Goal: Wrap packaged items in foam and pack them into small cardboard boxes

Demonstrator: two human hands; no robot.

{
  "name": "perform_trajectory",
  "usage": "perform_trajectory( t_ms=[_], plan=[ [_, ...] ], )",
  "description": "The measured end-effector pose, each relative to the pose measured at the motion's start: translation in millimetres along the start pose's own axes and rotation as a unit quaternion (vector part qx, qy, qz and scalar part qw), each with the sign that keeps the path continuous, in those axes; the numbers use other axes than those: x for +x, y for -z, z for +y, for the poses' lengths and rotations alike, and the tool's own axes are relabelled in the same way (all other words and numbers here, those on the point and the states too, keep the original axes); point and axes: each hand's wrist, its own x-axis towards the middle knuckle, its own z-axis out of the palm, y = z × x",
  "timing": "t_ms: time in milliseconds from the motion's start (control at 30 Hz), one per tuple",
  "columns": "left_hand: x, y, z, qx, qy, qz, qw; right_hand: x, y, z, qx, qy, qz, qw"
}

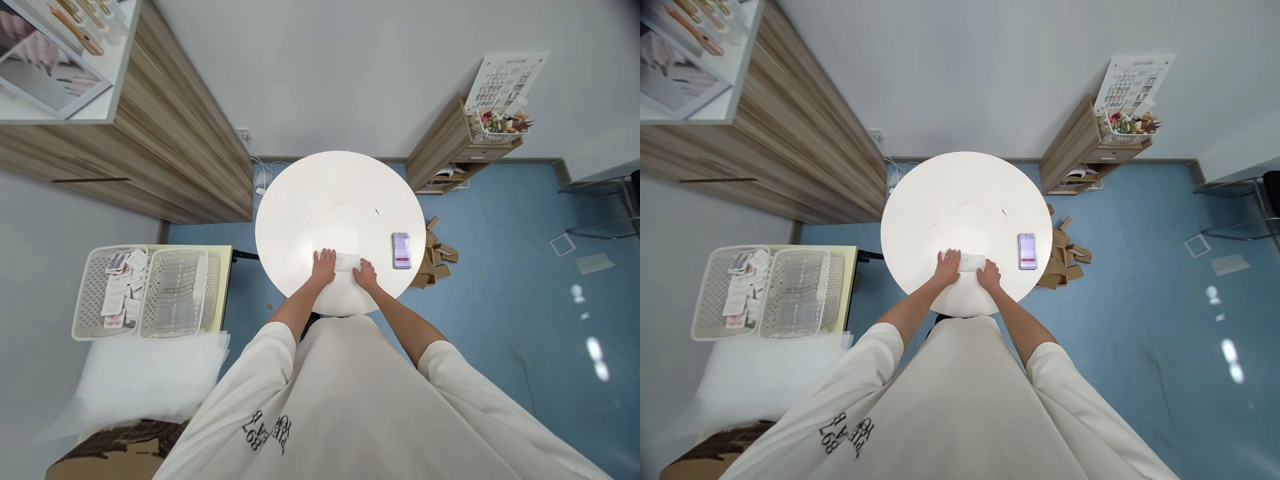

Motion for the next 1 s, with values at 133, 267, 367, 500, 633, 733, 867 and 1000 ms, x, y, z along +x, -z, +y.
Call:
perform_trajectory(
  t_ms=[133,267,367,500,633,733,867,1000],
  plan=[
    [-1,-3.4,-3,0.002,-0.005,0.01,1.0,4,-1,-3,0.022,-0.02,0.003,1.0],
    [0,-6.2,-3,0.018,-0.01,0.006,1.0,9,-4,-8,0.022,-0.044,0.015,0.999],
    [3,-9.4,-3,0.041,-0.004,0.016,0.999,10,-11,-12,0.034,-0.049,0.054,0.997],
    [3,-11.9,-4,0.054,-0.001,0.013,0.998,11,-21,-17,0.047,-0.05,0.093,0.993],
    [-5,-9.4,1,0.041,-0.001,0.012,0.999,13,-26,-20,0.071,-0.081,0.086,0.991],
    [-15,-7.8,8,0.031,-0.02,0.008,0.999,16,-27,-21,0.105,-0.085,0.089,0.987],
    [-30,-10.9,14,0.029,-0.03,-0.013,0.999,17,-25,-21,0.104,-0.09,0.09,0.986],
    [-36,-14.9,11,0.032,-0.04,-0.037,0.998,17,-18,-18,0.155,-0.103,0.045,0.982]
  ],
)
